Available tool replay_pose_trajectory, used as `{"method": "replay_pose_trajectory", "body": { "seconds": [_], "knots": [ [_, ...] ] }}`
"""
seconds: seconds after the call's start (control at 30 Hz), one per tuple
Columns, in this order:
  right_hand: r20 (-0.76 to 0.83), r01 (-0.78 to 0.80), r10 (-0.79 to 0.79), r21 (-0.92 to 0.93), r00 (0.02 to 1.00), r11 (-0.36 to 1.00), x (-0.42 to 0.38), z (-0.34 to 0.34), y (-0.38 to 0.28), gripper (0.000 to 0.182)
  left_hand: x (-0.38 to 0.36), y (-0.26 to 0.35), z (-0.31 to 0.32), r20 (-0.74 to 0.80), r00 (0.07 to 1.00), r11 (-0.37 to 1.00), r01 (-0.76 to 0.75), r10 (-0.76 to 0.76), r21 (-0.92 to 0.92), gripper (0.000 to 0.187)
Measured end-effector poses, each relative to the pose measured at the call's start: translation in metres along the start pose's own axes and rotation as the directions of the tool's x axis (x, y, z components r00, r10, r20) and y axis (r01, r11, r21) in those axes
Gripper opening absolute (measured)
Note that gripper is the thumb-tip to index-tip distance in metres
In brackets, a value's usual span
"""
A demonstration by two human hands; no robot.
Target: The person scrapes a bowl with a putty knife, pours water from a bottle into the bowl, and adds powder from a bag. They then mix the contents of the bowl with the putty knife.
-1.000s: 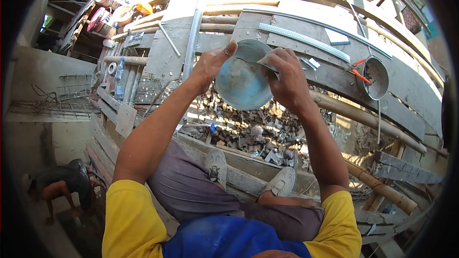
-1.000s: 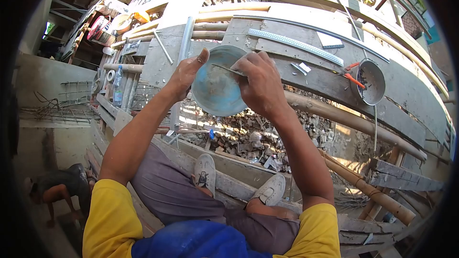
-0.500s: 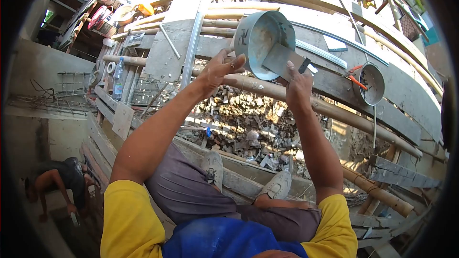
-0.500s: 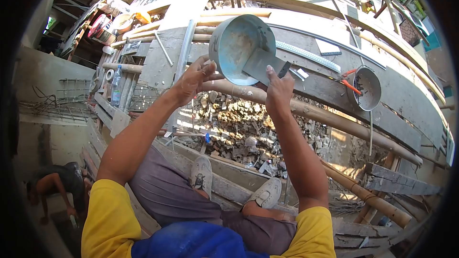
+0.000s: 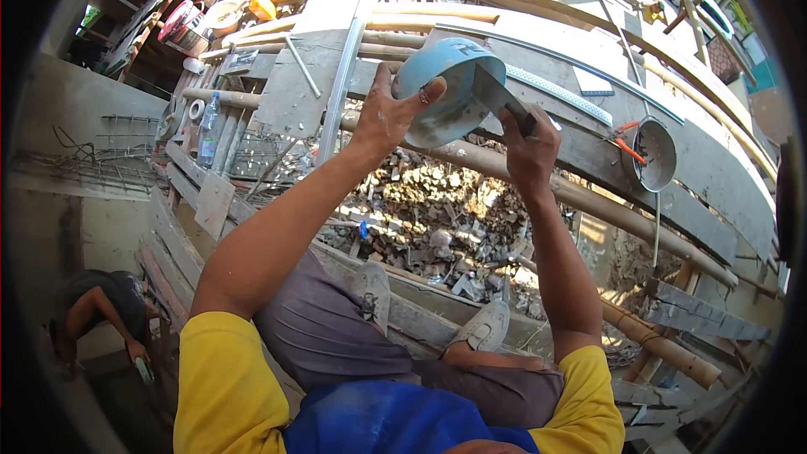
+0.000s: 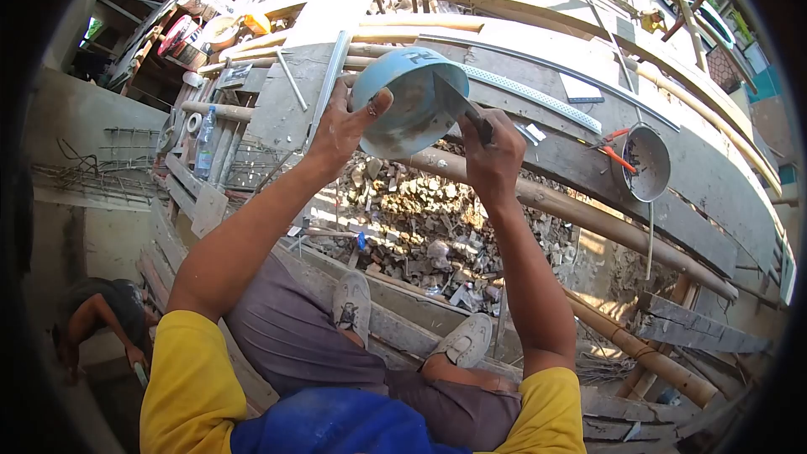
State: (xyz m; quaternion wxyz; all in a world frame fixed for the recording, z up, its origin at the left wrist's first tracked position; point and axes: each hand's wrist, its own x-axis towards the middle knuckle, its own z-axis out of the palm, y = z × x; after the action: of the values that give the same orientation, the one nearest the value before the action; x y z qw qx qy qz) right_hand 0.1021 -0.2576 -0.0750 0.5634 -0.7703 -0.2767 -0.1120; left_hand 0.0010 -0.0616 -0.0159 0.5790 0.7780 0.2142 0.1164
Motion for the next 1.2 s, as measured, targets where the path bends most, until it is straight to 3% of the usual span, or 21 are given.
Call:
{"method": "replay_pose_trajectory", "body": {
  "seconds": [0.03, 0.1, 0.17, 0.23, 0.27, 0.33, 0.37, 0.43, 0.47, 0.63, 0.7, 0.73, 0.77, 0.83, 0.9, 0.97, 1.03, 1.07, 1.13, 1.2],
  "knots": [
    [0.004, -0.001, 0.001, -0.001, 1.000, 1.000, 0.001, 0.001, 0.003, 0.011, -0.003, 0.003, 0.000, 0.021, 1.000, 0.996, 0.018, -0.020, 0.085, 0.109],
    [-0.143, 0.265, -0.282, -0.124, 0.949, 0.956, 0.005, 0.003, 0.012, 0.011, -0.005, 0.002, 0.005, -0.022, 0.999, 0.986, 0.031, -0.028, 0.166, 0.114],
    [-0.132, 0.248, -0.267, -0.148, 0.955, 0.958, 0.003, 0.002, 0.018, 0.010, -0.006, 0.001, 0.005, -0.065, 0.997, 0.968, 0.049, -0.034, 0.247, 0.120],
    [-0.068, -0.018, 0.007, -0.158, 0.998, 0.987, -0.002, 0.004, 0.023, 0.008, -0.004, 0.009, 0.002, 0.021, 0.999, 0.996, -0.031, 0.029, 0.085, 0.109],
    [-0.067, -0.018, 0.007, -0.158, 0.998, 0.987, -0.006, 0.006, 0.024, 0.008, -0.005, 0.012, 0.003, 0.020, 0.999, 0.996, -0.030, 0.029, 0.084, 0.109],
    [-0.002, -0.271, 0.271, 0.035, 0.963, 0.962, -0.012, 0.012, 0.018, 0.013, -0.009, 0.019, 0.007, 0.008, 0.992, 0.992, -0.127, 0.127, 0.018, 0.102],
    [0.000, -0.271, 0.271, 0.034, 0.963, 0.962, -0.018, 0.017, 0.021, 0.013, -0.010, 0.018, 0.007, 0.006, 0.992, 0.992, -0.126, 0.126, 0.017, 0.102],
    [0.113, -0.435, 0.427, 0.392, 0.897, 0.810, -0.031, 0.028, 0.027, 0.019, -0.010, 0.017, 0.008, -0.017, 0.986, 0.986, -0.165, 0.165, 0.012, 0.099],
    [0.141, -0.477, 0.472, 0.473, 0.871, 0.740, -0.036, 0.033, 0.026, 0.022, -0.010, 0.017, 0.008, -0.016, 0.986, 0.986, -0.164, 0.164, 0.010, 0.099],
    [0.283, -0.609, 0.564, 0.567, 0.776, 0.554, -0.050, 0.048, 0.006, 0.023, -0.008, 0.012, 0.009, -0.063, 0.972, 0.973, -0.228, 0.226, -0.032, 0.094],
    [0.341, -0.593, 0.581, 0.739, 0.739, 0.320, -0.054, 0.055, -0.009, 0.027, -0.007, 0.010, 0.009, -0.062, 0.971, 0.972, -0.234, 0.232, -0.019, 0.093],
    [0.435, -0.656, 0.592, 0.721, 0.678, 0.222, -0.056, 0.056, -0.012, 0.032, -0.006, 0.010, 0.009, -0.061, 0.969, 0.971, -0.239, 0.238, -0.009, 0.092],
    [0.436, -0.656, 0.591, 0.721, 0.679, 0.222, -0.057, 0.058, -0.017, 0.032, -0.005, 0.010, 0.009, -0.061, 0.969, 0.971, -0.239, 0.238, -0.009, 0.092],
    [0.556, -0.714, 0.643, 0.700, 0.526, -0.021, -0.055, 0.058, -0.035, 0.035, -0.003, 0.008, 0.009, -0.078, 0.966, 0.968, -0.249, 0.245, -0.045, 0.092],
    [0.597, -0.725, 0.610, 0.686, 0.522, -0.051, -0.055, 0.056, -0.048, 0.035, -0.003, 0.007, 0.012, -0.094, 0.963, 0.963, -0.259, 0.251, -0.077, 0.093],
    [0.671, -0.692, 0.618, 0.670, 0.410, -0.269, -0.053, 0.052, -0.070, 0.032, -0.001, 0.007, 0.013, -0.111, 0.959, 0.956, -0.273, 0.261, -0.110, 0.094],
    [0.655, -0.700, 0.651, 0.666, 0.385, -0.257, -0.045, 0.047, -0.077, 0.030, 0.001, 0.010, 0.012, -0.086, 0.972, 0.943, -0.233, 0.219, -0.238, 0.098],
    [0.576, -0.713, 0.611, 0.701, 0.543, -0.027, -0.042, 0.045, -0.064, 0.028, 0.002, 0.011, 0.010, -0.077, 0.974, 0.954, -0.226, 0.215, -0.199, 0.098],
    [0.366, -0.590, 0.486, 0.658, 0.793, 0.467, -0.032, 0.031, -0.052, 0.027, 0.002, 0.015, 0.005, -0.079, 0.971, 0.956, -0.235, 0.224, -0.177, 0.099],
    [0.136, -0.398, 0.375, 0.382, 0.917, 0.834, -0.023, 0.026, -0.023, 0.024, -0.001, 0.020, 0.005, -0.083, 0.970, 0.950, -0.239, 0.227, -0.203, 0.100]
  ]
}}
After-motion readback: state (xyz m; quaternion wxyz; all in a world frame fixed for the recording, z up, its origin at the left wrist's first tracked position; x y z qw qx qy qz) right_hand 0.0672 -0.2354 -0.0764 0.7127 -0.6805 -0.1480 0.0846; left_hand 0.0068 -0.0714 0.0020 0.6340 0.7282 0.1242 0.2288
